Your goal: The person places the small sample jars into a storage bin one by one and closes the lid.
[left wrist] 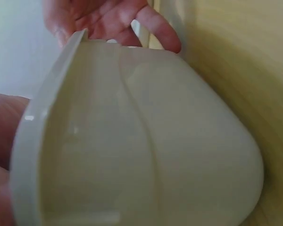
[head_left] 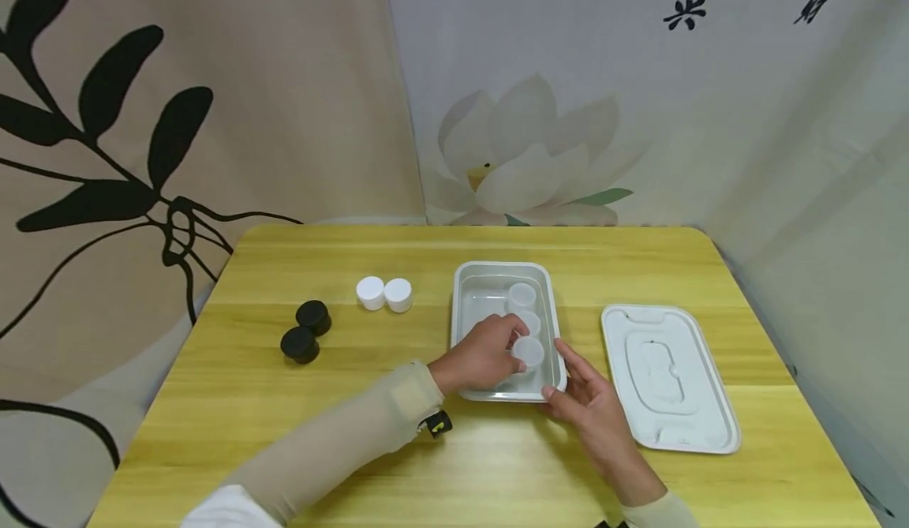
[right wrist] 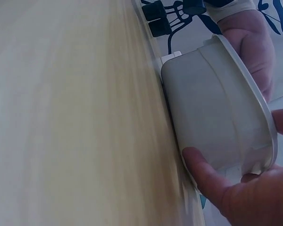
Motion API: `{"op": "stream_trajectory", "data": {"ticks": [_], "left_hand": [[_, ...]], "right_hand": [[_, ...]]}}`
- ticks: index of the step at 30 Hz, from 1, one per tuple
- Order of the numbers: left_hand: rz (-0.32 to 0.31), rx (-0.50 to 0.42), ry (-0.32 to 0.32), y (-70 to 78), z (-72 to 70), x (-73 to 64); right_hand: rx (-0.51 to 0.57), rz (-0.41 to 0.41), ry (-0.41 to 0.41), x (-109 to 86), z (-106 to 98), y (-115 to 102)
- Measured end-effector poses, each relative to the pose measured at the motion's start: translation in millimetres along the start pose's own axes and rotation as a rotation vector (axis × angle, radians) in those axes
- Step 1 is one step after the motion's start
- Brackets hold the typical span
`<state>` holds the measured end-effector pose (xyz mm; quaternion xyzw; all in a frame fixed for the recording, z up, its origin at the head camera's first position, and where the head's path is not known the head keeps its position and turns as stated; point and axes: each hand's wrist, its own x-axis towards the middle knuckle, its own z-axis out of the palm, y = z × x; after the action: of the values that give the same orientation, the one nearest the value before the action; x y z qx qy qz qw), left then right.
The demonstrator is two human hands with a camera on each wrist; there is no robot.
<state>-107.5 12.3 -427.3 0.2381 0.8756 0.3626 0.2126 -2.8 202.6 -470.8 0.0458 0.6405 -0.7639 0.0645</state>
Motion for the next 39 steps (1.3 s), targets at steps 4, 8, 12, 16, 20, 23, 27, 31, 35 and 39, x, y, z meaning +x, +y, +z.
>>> {"op": "stream_trajectory", "data": {"ticks": [4,8,12,16,20,23,27,31,35,39], "left_hand": [[-0.004,0.009,0.022,-0.9,6.8,1.6],[-0.003,-0.002,0.034,-2.6,9.8,2.2],[-0.008,-0.018,0.037,-5.0,10.6,3.3],[-0.003,-0.021,0.037,-5.7,9.9,4.8],[-0.008,-0.020,0.029,-4.7,9.1,5.5],[-0.023,-0.021,0.019,-3.9,9.1,5.6],[-0.041,-0.021,0.012,-1.9,8.0,4.5],[-0.044,0.014,0.023,0.6,5.6,2.6],[-0.053,0.061,0.054,3.9,2.0,0.1],[-0.017,0.012,0.108,6.3,-7.4,-7.5]], "right_hand": [[0.001,-0.002,0.004,-1.5,0.2,0.8],[0.004,-0.010,0.002,-1.8,-0.1,1.4],[0.008,-0.017,-0.008,-1.5,-0.7,1.8],[0.008,-0.028,-0.014,-0.3,-1.0,1.7],[0.015,-0.035,-0.019,0.5,-1.3,1.7],[0.020,-0.028,-0.018,0.1,-1.2,1.8],[0.009,-0.013,-0.009,-0.5,-0.2,0.5],[0.005,-0.014,-0.004,-1.1,0.5,-0.4],[0.008,-0.028,-0.008,-1.8,0.3,-0.3],[0.003,-0.036,-0.015,-2.5,0.1,-0.4]]}}
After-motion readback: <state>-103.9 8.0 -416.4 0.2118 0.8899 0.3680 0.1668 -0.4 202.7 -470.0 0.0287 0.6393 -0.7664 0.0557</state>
